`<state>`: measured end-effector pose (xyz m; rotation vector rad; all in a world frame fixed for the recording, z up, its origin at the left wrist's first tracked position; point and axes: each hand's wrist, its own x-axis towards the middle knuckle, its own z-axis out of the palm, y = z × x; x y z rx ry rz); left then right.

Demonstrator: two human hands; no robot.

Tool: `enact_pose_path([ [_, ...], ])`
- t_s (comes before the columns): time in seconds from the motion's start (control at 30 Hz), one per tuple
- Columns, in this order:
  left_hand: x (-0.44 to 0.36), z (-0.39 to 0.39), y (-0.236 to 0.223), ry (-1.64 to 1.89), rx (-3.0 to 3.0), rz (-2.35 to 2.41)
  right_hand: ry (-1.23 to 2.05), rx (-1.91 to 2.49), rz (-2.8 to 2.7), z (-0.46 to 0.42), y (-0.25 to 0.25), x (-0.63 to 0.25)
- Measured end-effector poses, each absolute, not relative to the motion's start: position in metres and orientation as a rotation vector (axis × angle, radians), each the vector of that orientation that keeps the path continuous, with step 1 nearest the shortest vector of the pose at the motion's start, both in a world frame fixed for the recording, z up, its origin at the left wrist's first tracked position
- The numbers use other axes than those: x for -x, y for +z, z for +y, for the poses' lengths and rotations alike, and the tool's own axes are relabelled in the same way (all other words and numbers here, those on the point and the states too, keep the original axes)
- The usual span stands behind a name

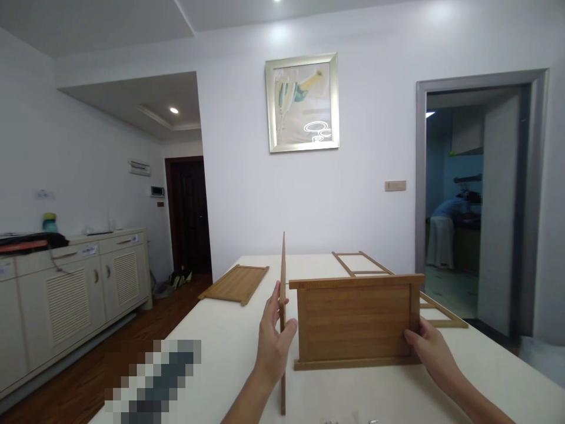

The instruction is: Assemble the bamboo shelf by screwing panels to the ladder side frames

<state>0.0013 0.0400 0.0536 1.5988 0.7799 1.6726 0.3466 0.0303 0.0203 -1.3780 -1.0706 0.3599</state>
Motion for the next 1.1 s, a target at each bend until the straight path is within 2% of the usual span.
enact_pose_path([
  [1.1,-0.0031,0.0407,0.0532,1.676,-1.593,0.785,0.286,1.422,-1.106,0.0282,0.0224,-0.3438],
])
